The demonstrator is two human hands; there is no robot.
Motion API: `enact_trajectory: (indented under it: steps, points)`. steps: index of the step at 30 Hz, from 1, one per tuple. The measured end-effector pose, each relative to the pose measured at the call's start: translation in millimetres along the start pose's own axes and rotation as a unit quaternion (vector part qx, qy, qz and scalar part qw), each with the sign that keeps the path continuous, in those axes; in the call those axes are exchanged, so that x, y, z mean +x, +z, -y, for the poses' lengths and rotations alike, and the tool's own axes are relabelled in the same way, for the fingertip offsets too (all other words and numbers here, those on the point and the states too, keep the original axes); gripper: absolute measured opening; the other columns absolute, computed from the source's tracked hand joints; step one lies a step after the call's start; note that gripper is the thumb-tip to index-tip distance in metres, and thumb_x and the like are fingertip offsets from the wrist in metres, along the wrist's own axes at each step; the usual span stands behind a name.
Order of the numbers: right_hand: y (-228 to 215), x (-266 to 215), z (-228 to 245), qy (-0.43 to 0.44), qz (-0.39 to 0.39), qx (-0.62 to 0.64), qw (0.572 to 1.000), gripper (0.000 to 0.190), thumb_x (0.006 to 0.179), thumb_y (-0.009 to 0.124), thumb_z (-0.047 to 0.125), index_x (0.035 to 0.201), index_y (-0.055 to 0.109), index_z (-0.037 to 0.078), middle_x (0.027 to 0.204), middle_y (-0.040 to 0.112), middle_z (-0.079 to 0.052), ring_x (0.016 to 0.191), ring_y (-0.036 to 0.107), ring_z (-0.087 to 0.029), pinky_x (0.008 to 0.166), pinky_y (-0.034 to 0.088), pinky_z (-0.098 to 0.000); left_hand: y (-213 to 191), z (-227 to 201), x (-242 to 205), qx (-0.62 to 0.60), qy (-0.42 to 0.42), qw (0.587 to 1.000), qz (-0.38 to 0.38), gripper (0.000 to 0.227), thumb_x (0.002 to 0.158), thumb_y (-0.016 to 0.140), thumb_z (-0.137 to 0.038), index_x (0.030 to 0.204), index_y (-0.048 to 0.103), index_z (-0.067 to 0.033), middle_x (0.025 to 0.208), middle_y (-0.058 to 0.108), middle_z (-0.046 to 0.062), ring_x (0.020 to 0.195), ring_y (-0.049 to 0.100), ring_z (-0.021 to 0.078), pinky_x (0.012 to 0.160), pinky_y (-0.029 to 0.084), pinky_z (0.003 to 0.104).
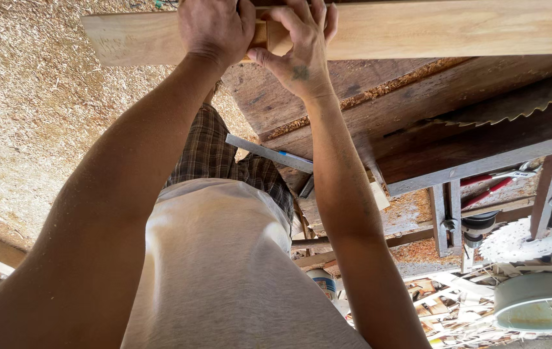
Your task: The person applies pink wood glue to a small wooden block using a stick, then joins it to a longer wooden plank on a workbench. They retrieve a nail and hammer, then drive the nail into the joint to secure the pieces together.
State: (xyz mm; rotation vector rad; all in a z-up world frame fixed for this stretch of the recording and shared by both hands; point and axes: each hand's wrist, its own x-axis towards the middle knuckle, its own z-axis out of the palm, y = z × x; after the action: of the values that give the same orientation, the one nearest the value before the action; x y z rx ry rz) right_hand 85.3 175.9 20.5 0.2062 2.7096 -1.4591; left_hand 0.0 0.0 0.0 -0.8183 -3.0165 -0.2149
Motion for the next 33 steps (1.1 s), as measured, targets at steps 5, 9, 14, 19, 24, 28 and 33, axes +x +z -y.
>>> enact_trajectory:
  steps: [5, 9, 14, 19, 24, 28, 33]
  points:
    - [2, 1, -3, 0.018, 0.009, -0.015, 1.0, 0.074, 0.072, 0.078, 0.084, 0.106, 0.077, 0.019, 0.147, 0.058, -0.003, 0.152, 0.02, -0.033, 0.123, -0.005, -0.0632, -4, 1, 2, -0.068, 0.004, 0.998, 0.014, 0.021, 0.102, 0.056, -0.022, 0.086, 0.068, -0.0143, 0.077, 0.065, 0.004, 0.064, 0.061, 0.0168, 0.069, 0.056, 0.041]
    - [0, 2, 0, 0.042, 0.026, -0.015, 0.999, 0.069, 0.073, 0.081, 0.079, 0.108, 0.077, 0.019, 0.149, 0.056, -0.004, 0.154, 0.015, -0.032, 0.124, -0.006, -0.0629, 0, 4, 4, -0.069, -0.012, 0.996, 0.05, 0.029, 0.101, 0.058, -0.022, 0.075, 0.066, -0.0127, 0.077, 0.065, 0.006, 0.068, 0.061, 0.0178, 0.061, 0.053, 0.039]
    - [-8, 2, 8, 0.055, 0.044, 0.004, 0.998, 0.065, 0.076, 0.088, 0.068, 0.117, 0.073, 0.019, 0.153, 0.054, -0.005, 0.157, 0.015, -0.032, 0.126, -0.003, -0.0589, 3, 4, 2, -0.041, -0.015, 0.996, 0.08, 0.03, 0.099, 0.059, -0.025, 0.073, 0.065, -0.0118, 0.075, 0.063, 0.006, 0.07, 0.059, 0.0189, 0.062, 0.051, 0.038]
    - [-16, 8, 18, 0.096, 0.052, 0.001, 0.994, 0.095, 0.069, 0.089, 0.073, 0.136, 0.053, 0.015, 0.151, 0.055, -0.003, 0.157, 0.016, -0.031, 0.127, 0.0, -0.0572, -7, 1, 5, -0.059, -0.018, 0.994, 0.09, 0.025, 0.095, 0.059, -0.022, 0.073, 0.064, -0.0109, 0.078, 0.063, 0.007, 0.074, 0.059, 0.0201, 0.063, 0.05, 0.038]
    - [-19, 10, 20, 0.108, 0.061, 0.0, 0.992, 0.102, 0.069, 0.092, 0.069, 0.142, 0.046, 0.014, 0.152, 0.054, -0.003, 0.157, 0.015, -0.031, 0.126, 0.002, -0.0568, -14, -3, 11, -0.064, -0.019, 0.991, 0.116, 0.021, 0.091, 0.061, -0.02, 0.073, 0.064, -0.0104, 0.079, 0.062, 0.007, 0.076, 0.059, 0.0217, 0.066, 0.05, 0.04]
    - [-17, 11, 21, 0.124, 0.074, 0.007, 0.99, 0.099, 0.068, 0.095, 0.062, 0.141, 0.046, 0.016, 0.153, 0.054, -0.002, 0.158, 0.015, -0.03, 0.127, 0.002, -0.057, -14, 2, 8, -0.061, -0.009, 0.992, 0.108, 0.019, 0.089, 0.061, -0.02, 0.073, 0.062, -0.0112, 0.082, 0.061, 0.008, 0.08, 0.06, 0.0223, 0.068, 0.051, 0.04]
    - [-15, 8, 21, 0.126, 0.079, 0.001, 0.989, 0.1, 0.067, 0.098, 0.061, 0.141, 0.047, 0.017, 0.152, 0.053, -0.003, 0.157, 0.014, -0.031, 0.126, -0.001, -0.0586, -13, 0, 4, -0.069, -0.015, 0.99, 0.12, 0.02, 0.09, 0.061, -0.023, 0.074, 0.063, -0.0104, 0.081, 0.061, 0.009, 0.079, 0.059, 0.0228, 0.07, 0.052, 0.042]
